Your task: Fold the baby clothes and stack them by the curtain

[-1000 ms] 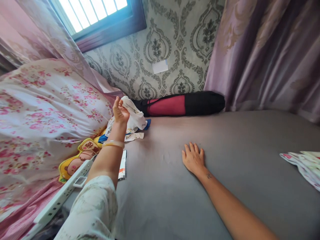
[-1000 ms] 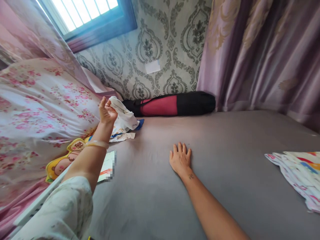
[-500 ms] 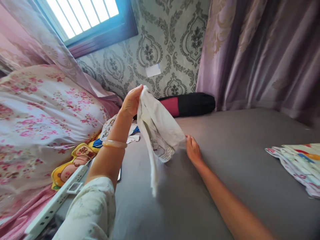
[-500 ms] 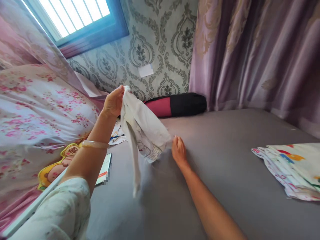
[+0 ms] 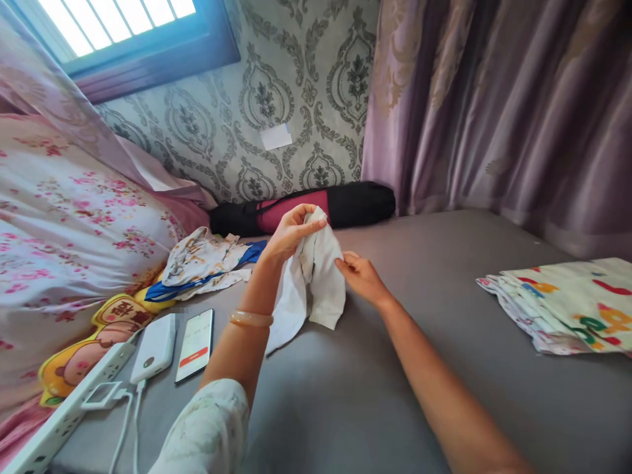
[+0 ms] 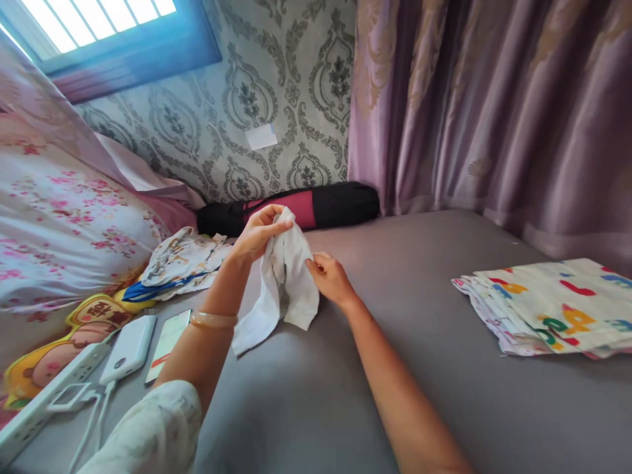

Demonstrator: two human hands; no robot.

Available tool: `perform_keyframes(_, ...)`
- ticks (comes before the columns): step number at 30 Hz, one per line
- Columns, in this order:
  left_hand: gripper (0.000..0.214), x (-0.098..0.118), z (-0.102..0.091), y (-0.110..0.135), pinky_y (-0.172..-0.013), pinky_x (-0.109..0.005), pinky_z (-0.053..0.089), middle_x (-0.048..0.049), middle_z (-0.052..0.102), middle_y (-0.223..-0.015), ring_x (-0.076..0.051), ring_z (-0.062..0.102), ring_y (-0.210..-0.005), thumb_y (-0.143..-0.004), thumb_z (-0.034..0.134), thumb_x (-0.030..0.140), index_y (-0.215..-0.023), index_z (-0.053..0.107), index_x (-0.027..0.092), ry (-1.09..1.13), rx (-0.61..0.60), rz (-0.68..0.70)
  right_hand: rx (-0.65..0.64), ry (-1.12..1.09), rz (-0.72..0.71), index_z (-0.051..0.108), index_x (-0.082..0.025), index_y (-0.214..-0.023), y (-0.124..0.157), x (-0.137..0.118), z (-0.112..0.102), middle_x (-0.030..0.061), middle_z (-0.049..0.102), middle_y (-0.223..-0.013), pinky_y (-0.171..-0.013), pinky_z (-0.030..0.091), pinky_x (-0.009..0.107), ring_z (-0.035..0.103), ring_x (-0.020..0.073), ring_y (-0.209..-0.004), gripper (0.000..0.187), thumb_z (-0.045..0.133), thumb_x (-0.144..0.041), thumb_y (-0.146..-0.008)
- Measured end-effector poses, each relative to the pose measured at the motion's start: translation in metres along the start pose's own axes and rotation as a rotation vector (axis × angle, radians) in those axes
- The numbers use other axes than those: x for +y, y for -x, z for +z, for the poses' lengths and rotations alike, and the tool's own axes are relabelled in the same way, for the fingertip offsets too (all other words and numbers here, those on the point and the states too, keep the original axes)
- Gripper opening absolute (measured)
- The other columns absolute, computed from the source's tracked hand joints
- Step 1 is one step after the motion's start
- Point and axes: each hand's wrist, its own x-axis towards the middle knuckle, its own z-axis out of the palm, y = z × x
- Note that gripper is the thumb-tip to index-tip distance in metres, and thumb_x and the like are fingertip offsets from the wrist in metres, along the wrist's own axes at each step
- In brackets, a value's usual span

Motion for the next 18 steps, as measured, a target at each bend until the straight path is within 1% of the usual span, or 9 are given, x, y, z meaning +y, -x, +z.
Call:
perform_keyframes(1, 0.042, -0.007, 0.001, 0.002, -0.057, -0.021, 0.047, 0.0045, 0.062, -0.076, -0.008, 0.059, -0.059, -0.057, 0.085, 0.03, -0.087, 0.059, 0.018, 0.014, 0.024, 0.0, 0.014, 0.038, 0.01, 0.067, -0.017, -0.076, -0.002, 0.003, -0.007, 0.0027, 0.064, -0.081, -0.072, 0.045, 0.027, 0.059, 0.0166, -0.079, 0.035, 0.048, -0.045, -0.088)
perform_keyframes(3, 0.044, -0.019, 0.003, 0.005, -0.057, -0.022, 0.047, 0.004, 0.062, -0.075, -0.009, 0.058, -0.06, -0.056, 0.086, 0.032, -0.089, 0.059, 0.019, 0.039, 0.074, -0.008, 0.02, 0.059, 0.028, 0.069, -0.017, -0.083, -0.004, 0.006, -0.026, 0.001, 0.066, -0.078, -0.071, 0.045, 0.026, 0.059, 0.0166, -0.076, 0.033, 0.048, -0.042, -0.089)
perform_keyframes(5, 0.047, -0.03, 0.006, 0.008, -0.059, -0.023, 0.048, 0.0037, 0.063, -0.076, -0.01, 0.059, -0.061, -0.055, 0.086, 0.032, -0.09, 0.058, 0.019, 0.061, 0.114, -0.019, 0.028, 0.039, 0.025, 0.07, -0.018, -0.097, -0.003, 0.001, -0.047, 0.0017, 0.069, -0.087, -0.076, 0.045, 0.028, 0.061, 0.0175, -0.082, 0.031, 0.048, -0.038, -0.088)
perform_keyframes(7, 0.048, -0.038, 0.012, 0.012, -0.063, -0.025, 0.05, 0.0038, 0.063, -0.077, -0.011, 0.06, -0.064, -0.054, 0.086, 0.032, -0.091, 0.058, 0.02, 0.081, 0.136, -0.028, 0.037, 0.037, 0.031, 0.07, -0.018, -0.104, 0.0, -0.011, -0.067, 0.0034, 0.07, -0.095, -0.08, 0.046, 0.029, 0.061, 0.0187, -0.089, 0.031, 0.05, -0.036, -0.087)
perform_keyframes(10, 0.047, -0.047, 0.025, 0.019, -0.065, -0.026, 0.05, 0.0045, 0.062, -0.077, -0.011, 0.06, -0.066, -0.055, 0.085, 0.032, -0.092, 0.058, 0.021, 0.103, 0.138, -0.048, -0.005, 0.047, 0.091, 0.071, -0.019, -0.104, 0.009, -0.029, -0.094, 0.0045, 0.071, -0.096, -0.081, 0.047, 0.032, 0.062, 0.0205, -0.09, 0.033, 0.053, -0.039, -0.085)
perform_keyframes(12, 0.045, -0.052, 0.036, 0.025, -0.064, -0.025, 0.05, 0.0047, 0.062, -0.076, -0.011, 0.059, -0.064, -0.057, 0.084, 0.032, -0.092, 0.058, 0.022, 0.114, 0.13, -0.069, -0.051, 0.06, 0.146, 0.072, -0.02, -0.101, 0.017, -0.035, -0.11, 0.0042, 0.072, -0.093, -0.08, 0.048, 0.033, 0.063, 0.021, -0.087, 0.033, 0.056, -0.042, -0.082)
perform_keyframes(14, 0.041, -0.059, 0.046, 0.031, -0.061, -0.024, 0.049, 0.0046, 0.062, -0.075, -0.01, 0.058, -0.062, -0.059, 0.084, 0.032, -0.09, 0.059, 0.022, 0.13, 0.116, -0.095, -0.109, 0.066, 0.215, 0.073, -0.02, -0.097, 0.024, -0.031, -0.124, 0.0038, 0.073, -0.09, -0.078, 0.049, 0.033, 0.064, 0.0209, -0.084, 0.033, 0.06, -0.044, -0.079)
perform_keyframes(16, 0.038, -0.067, 0.055, 0.036, -0.058, -0.023, 0.047, 0.0044, 0.062, -0.073, -0.01, 0.057, -0.061, -0.059, 0.084, 0.033, -0.087, 0.061, 0.022, 0.139, 0.107, -0.131, -0.189, 0.049, 0.312, 0.074, -0.019, -0.093, 0.029, -0.02, -0.136, 0.0035, 0.073, -0.088, -0.075, 0.05, 0.032, 0.064, 0.0201, -0.08, 0.033, 0.063, -0.045, -0.077)
perform_keyframes(18, 0.035, -0.077, 0.063, 0.039, -0.056, -0.022, 0.046, 0.0042, 0.062, -0.071, -0.01, 0.057, -0.06, -0.059, 0.083, 0.034, -0.084, 0.062, 0.022, 0.137, 0.103, -0.177, -0.276, 0.028, 0.418, 0.074, -0.019, -0.089, 0.033, -0.006, -0.142, 0.0032, 0.073, -0.083, -0.071, 0.05, 0.031, 0.065, 0.0189, -0.075, 0.03, 0.066, -0.043, -0.073)
